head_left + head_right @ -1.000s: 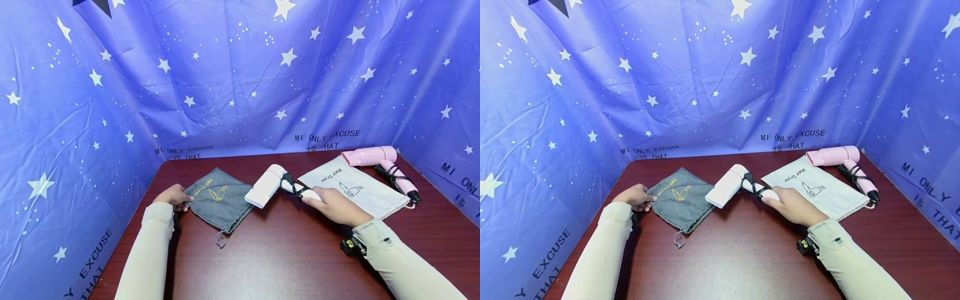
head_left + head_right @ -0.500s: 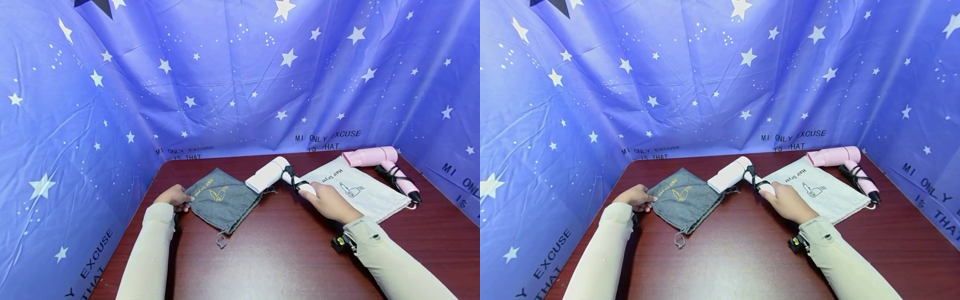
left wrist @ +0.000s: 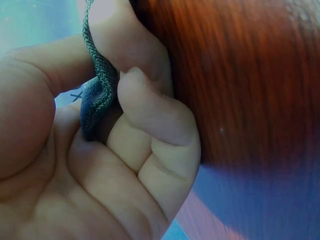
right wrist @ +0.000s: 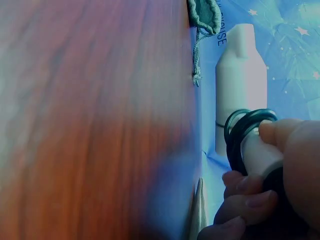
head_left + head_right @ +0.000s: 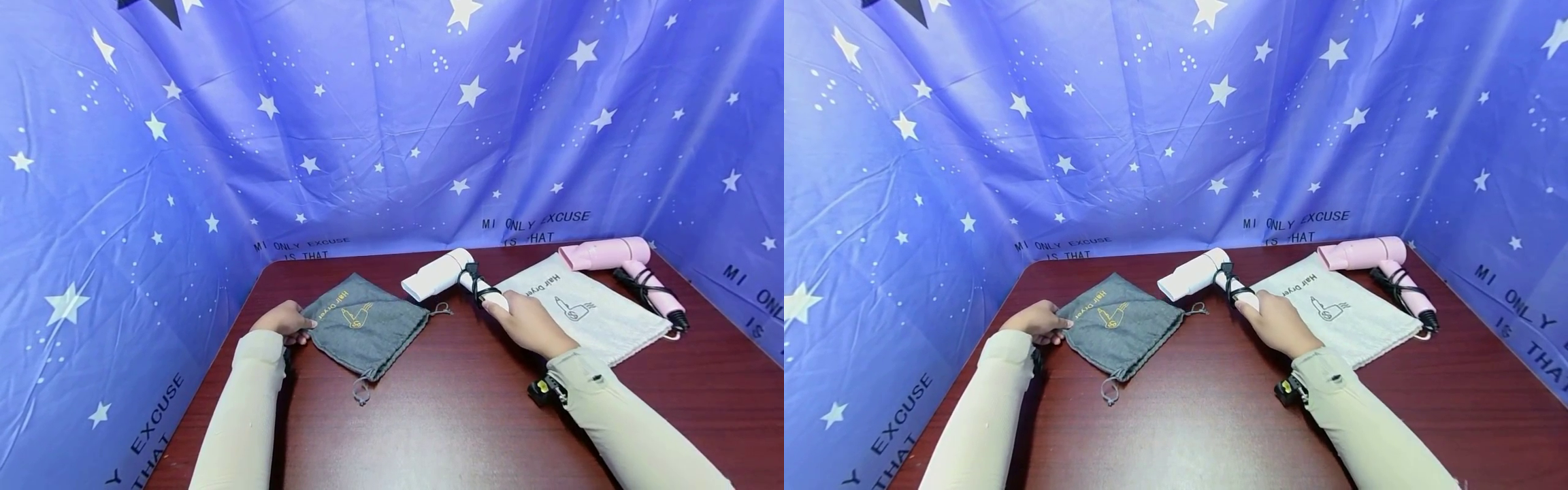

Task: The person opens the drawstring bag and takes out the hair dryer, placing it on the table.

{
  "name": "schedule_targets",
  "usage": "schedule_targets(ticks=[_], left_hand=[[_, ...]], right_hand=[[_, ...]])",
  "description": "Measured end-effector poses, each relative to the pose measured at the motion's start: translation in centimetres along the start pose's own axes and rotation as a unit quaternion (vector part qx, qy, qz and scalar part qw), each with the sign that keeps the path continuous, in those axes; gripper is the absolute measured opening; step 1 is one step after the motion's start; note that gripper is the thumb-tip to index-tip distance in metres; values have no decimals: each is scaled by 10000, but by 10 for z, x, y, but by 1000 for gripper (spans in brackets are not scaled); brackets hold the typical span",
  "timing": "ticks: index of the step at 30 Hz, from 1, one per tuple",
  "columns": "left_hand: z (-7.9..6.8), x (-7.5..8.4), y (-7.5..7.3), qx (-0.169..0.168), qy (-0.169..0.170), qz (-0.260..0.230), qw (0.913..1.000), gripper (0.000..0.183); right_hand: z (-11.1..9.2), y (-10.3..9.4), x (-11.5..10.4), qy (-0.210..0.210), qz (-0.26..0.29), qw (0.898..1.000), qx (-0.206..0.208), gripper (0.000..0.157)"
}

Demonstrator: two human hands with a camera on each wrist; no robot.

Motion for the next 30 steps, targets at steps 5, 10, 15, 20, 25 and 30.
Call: schedule_targets(ticks=[5,10,15,20,25,30], left_hand=[[0,1,0,-7,40,3,10000,15],[-1,2,1,-19,20,-27,10000,16],[1,0,0,-10,-8,-1,10000,16],[2,0,1,-65,-44,-78,9999,15],[2,0,1,-105,-77,-164,9998,14],[2,0,1,-100,-77,-145,9998,15]], right_hand=[[5,2,-2,115,40,9999,38,39],[9,3,-2,179,50,9998,86,40],[13,6,-2,257,46,9996,122,38],[17,12,0,381,45,9992,135,38],[21,16,2,536,71,9984,138,40],[24,17,2,680,101,9975,154,41]])
Point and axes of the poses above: each hand's wrist, its own z-axis towards the middle knuckle, its own y-axis out of the palm, x = y × z, the point moved 6 cm from there along z, towards the middle knuckle, and after that the axes turned 8 degrees about -y, right-handed, at the moved point
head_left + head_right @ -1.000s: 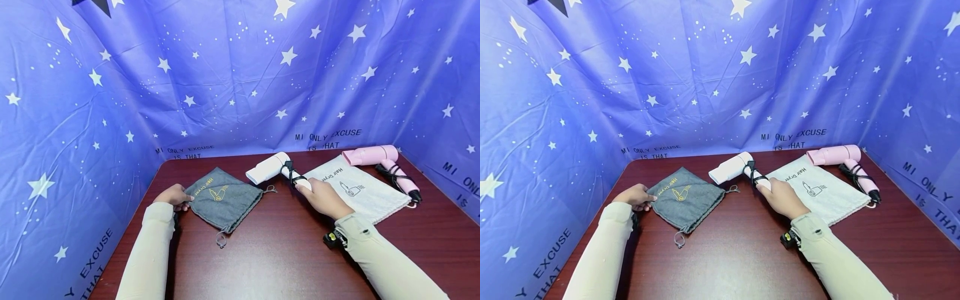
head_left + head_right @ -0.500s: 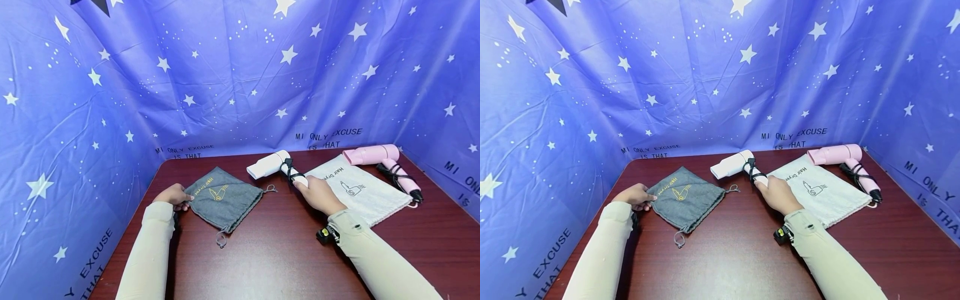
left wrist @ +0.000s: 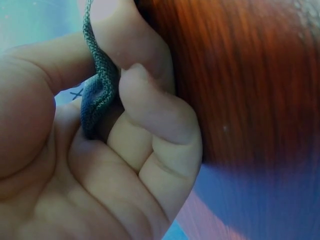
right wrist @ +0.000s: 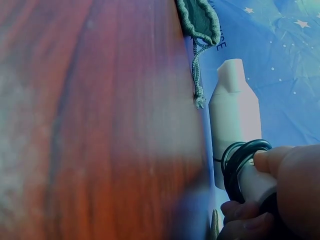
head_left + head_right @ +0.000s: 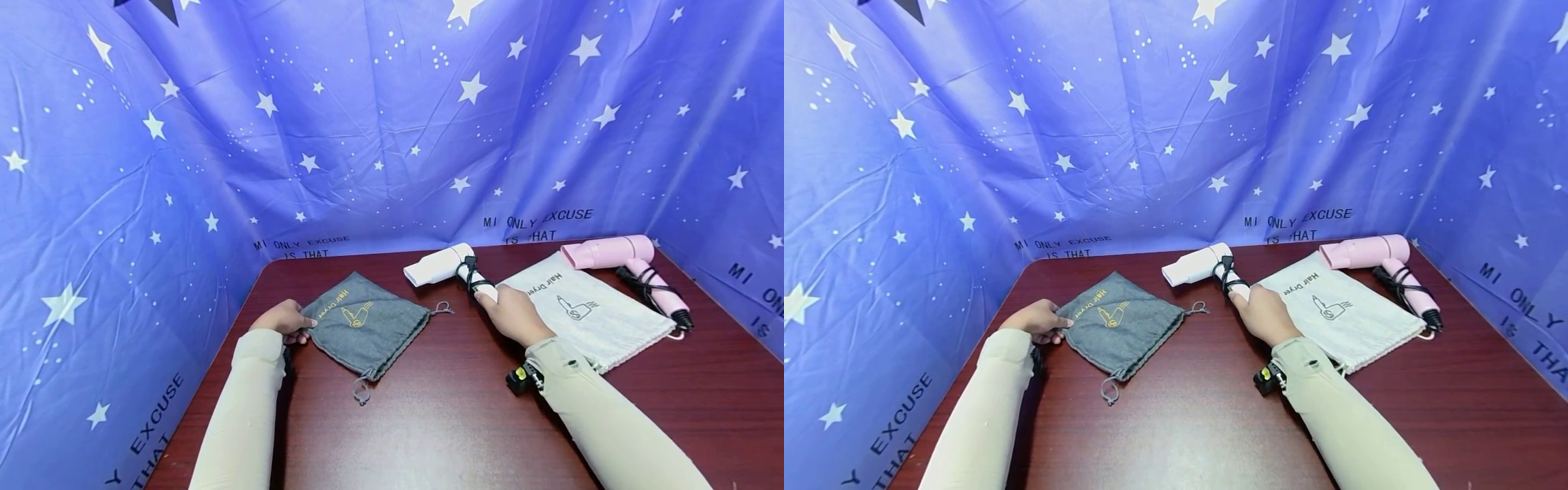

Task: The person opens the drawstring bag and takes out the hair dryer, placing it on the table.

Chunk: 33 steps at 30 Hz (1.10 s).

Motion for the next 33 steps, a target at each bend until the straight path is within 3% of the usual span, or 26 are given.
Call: schedule_targets(ticks=[33], left_hand=[[4,-2,-1,-148,-106,-160,9997,14]], right_hand=[[25,9,12,607,-287,9977,2,56]])
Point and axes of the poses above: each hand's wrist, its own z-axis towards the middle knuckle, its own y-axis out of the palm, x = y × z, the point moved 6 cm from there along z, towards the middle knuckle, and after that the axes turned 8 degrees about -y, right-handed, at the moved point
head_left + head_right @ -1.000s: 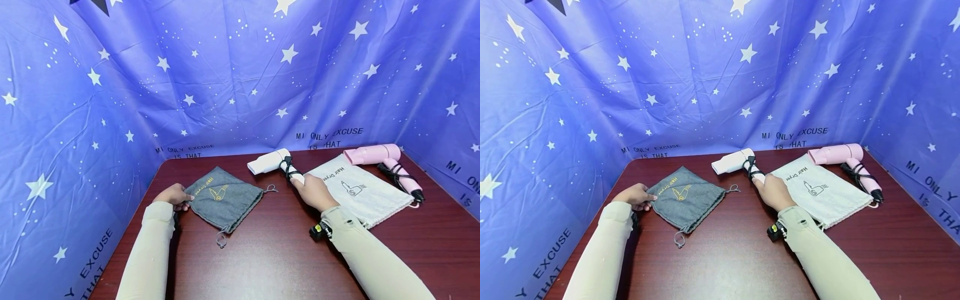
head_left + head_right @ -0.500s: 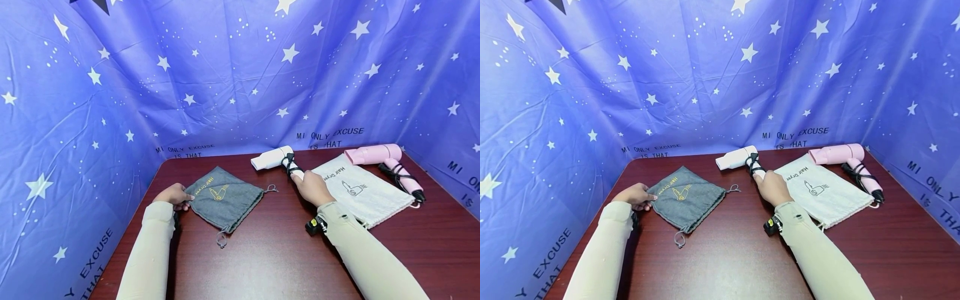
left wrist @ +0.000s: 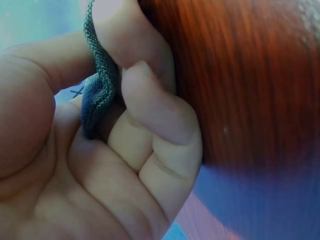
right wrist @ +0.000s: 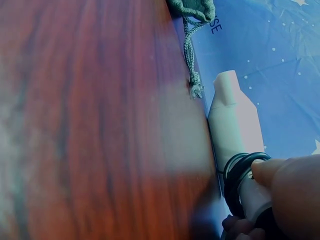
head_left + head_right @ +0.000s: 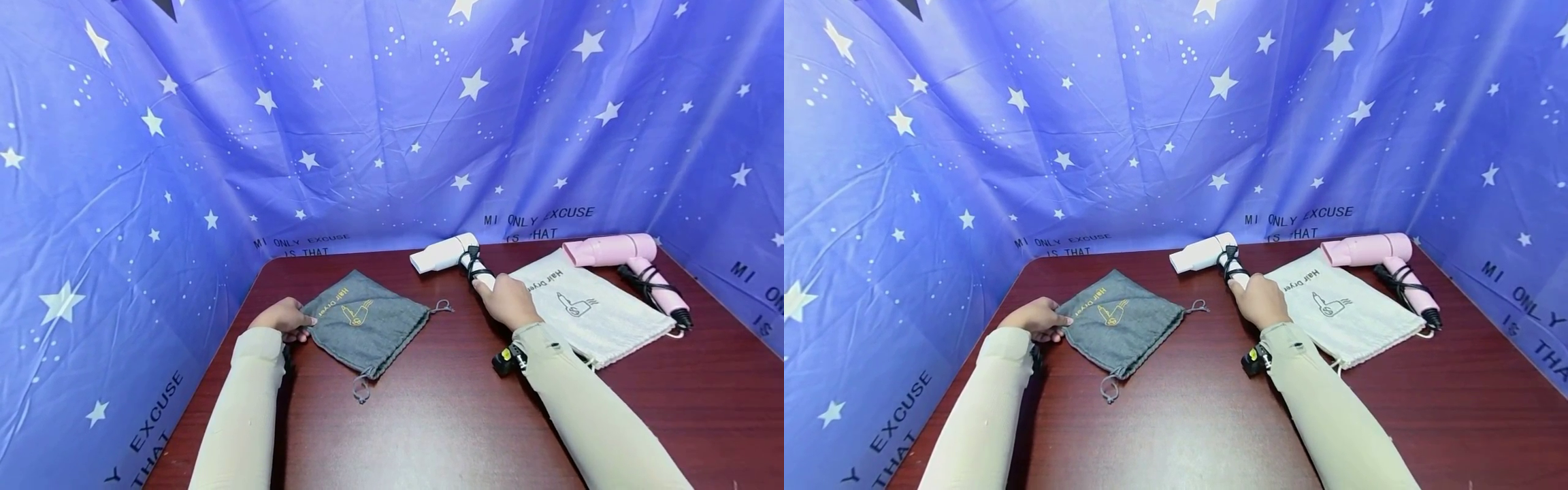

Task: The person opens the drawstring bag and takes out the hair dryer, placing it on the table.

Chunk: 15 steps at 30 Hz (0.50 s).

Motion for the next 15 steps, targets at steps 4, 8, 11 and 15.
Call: schedule_targets(ticks=[4,8,11,15], left_hand=[[0,1,0,24,34,3,10000,14],[-1,1,0,21,51,-29,10000,14],[-1,1,0,-11,59,-13,10000,14],[-1,1,1,-13,49,0,10000,14]], right_hand=[[1,0,0,-3,12,10000,-20,56],[1,2,0,48,43,9999,-137,50],[0,3,0,133,47,9997,-187,45],[-3,3,0,126,-3,9999,-74,41]])
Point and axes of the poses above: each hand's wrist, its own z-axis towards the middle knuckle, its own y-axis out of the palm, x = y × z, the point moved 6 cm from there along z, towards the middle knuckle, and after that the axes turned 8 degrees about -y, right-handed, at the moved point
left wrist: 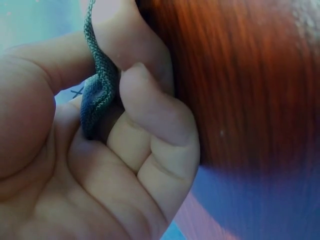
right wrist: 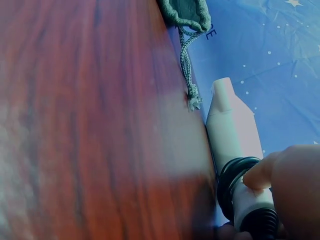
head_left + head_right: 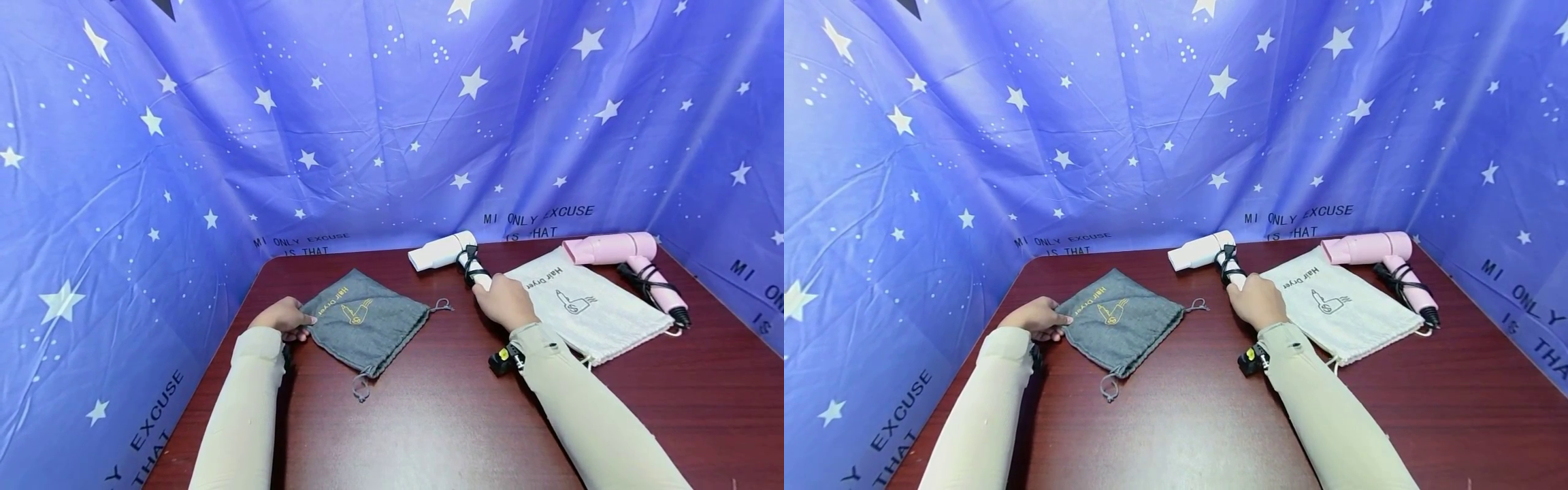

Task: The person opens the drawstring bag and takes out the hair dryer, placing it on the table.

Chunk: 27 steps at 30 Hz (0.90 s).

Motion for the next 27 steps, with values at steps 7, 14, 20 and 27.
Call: schedule_targets(ticks=[7,14,20,27], left_hand=[[0,3,2,69,79,134,9999,16],[0,0,6,119,138,225,9996,16],[0,2,6,310,373,377,9981,17],[-8,4,1,884,436,1013,9900,22]], right_hand=[[-5,-2,2,-184,-7,9996,236,38],[-9,-5,3,-203,-200,9996,-38,48],[-15,-19,-5,-32,-727,9971,-228,49],[-24,-31,-50,-779,-1193,9896,192,50]])
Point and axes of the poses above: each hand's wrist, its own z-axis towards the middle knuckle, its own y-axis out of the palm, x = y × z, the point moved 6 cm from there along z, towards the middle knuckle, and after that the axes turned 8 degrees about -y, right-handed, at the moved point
